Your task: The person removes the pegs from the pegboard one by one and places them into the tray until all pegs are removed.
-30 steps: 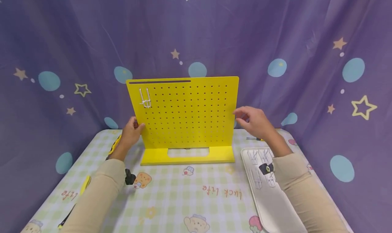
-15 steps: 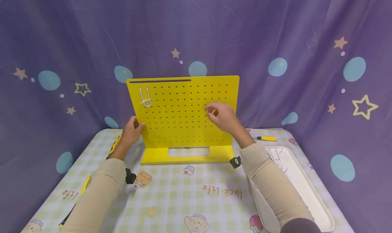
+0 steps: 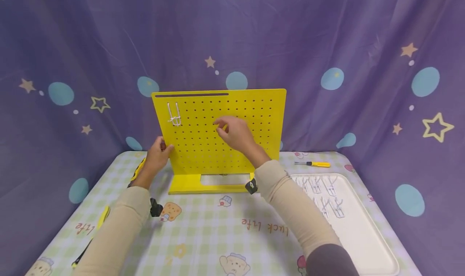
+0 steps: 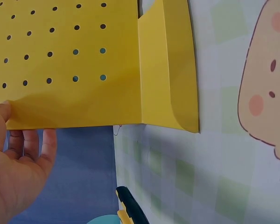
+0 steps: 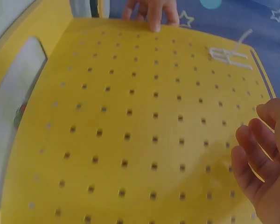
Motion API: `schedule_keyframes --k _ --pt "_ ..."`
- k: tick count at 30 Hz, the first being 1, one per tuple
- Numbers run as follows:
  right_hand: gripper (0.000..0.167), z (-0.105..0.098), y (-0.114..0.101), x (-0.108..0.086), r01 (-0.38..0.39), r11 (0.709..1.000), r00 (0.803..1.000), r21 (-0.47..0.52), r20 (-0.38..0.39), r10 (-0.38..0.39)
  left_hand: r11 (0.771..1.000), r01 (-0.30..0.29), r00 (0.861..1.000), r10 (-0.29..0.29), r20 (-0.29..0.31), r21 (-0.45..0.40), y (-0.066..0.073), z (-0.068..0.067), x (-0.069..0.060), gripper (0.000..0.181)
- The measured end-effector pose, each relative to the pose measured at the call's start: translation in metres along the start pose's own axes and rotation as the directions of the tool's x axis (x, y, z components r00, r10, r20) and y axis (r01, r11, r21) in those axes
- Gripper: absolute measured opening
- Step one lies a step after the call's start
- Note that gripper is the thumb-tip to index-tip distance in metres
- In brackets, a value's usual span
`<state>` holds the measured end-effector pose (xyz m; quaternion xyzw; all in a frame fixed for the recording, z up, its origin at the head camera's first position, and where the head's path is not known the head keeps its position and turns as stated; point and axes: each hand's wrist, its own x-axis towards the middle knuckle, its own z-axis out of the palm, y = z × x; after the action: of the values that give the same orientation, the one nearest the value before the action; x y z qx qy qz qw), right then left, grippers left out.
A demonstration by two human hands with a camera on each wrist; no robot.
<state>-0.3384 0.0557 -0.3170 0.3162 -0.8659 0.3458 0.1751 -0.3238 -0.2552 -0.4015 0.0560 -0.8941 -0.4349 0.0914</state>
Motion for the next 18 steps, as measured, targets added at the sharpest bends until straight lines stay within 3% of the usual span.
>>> schedule_keyframes --k 8,13,18 --pt "0.025 0.023 -0.029 0.027 -0.022 1.0 1.0 0.007 0.02 0.022 1.0 -0.027 1.0 0.027 -0.005 0.013 -0.002 0.0 0.0 0.036" --pt "0.025 0.035 -0.044 0.043 -0.039 0.997 0.997 -0.069 0.069 0.043 1.0 -0.024 1.0 0.025 -0.006 0.015 -0.002 -0.001 0.001 0.037" --pt "0.026 0.05 -0.053 0.053 -0.04 0.993 0.997 -0.115 0.056 0.047 1.0 -0.022 1.0 0.022 -0.009 0.01 -0.003 0.0 0.001 0.035"
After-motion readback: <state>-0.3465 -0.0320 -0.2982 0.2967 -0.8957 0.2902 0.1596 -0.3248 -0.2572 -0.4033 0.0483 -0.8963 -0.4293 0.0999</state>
